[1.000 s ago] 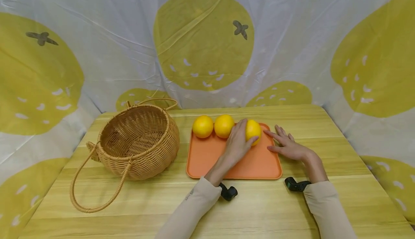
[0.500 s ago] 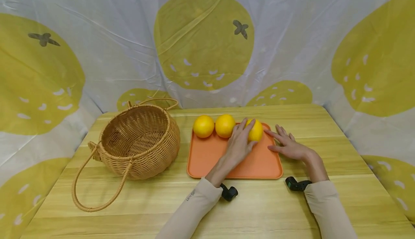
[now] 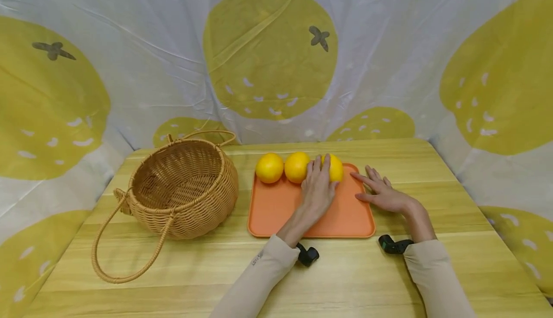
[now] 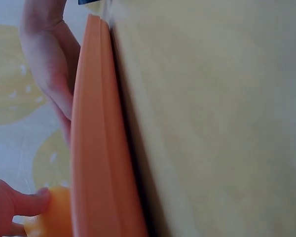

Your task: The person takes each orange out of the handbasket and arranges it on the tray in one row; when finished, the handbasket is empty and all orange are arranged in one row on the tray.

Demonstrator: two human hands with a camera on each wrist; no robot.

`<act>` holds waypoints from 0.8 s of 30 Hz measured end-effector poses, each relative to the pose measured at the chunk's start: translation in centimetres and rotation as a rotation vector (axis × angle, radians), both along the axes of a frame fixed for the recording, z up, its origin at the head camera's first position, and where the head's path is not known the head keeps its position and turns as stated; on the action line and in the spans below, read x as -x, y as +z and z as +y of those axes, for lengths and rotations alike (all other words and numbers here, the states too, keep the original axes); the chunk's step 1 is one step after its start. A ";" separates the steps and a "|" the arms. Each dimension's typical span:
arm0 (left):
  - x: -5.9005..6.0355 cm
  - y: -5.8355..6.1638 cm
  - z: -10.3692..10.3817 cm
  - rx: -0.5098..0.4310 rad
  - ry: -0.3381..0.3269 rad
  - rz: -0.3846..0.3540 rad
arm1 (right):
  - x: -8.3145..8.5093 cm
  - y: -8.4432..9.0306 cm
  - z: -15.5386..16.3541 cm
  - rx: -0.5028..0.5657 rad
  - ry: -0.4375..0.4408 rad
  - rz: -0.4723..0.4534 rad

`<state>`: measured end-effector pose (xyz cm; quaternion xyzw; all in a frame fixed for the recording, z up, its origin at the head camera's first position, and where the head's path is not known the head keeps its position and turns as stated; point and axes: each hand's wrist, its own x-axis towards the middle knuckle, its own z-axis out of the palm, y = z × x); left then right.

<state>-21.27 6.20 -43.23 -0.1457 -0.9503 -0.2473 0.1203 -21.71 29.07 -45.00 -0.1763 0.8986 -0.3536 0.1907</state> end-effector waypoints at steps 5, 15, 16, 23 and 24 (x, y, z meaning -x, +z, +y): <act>0.5 0.2 -0.1 0.022 0.040 -0.012 | 0.1 0.0 -0.1 -0.001 0.000 -0.002; 0.9 0.2 0.0 0.033 0.023 -0.042 | -0.1 0.0 0.1 0.003 0.000 -0.006; 0.8 0.2 0.0 0.036 0.023 -0.044 | -0.1 0.0 0.1 0.006 0.000 -0.006; 1.1 0.4 0.1 0.067 0.024 -0.078 | -0.1 0.1 0.1 0.017 0.003 0.003; 1.1 0.4 0.1 0.071 0.026 -0.081 | -0.1 0.1 0.1 0.026 0.005 0.006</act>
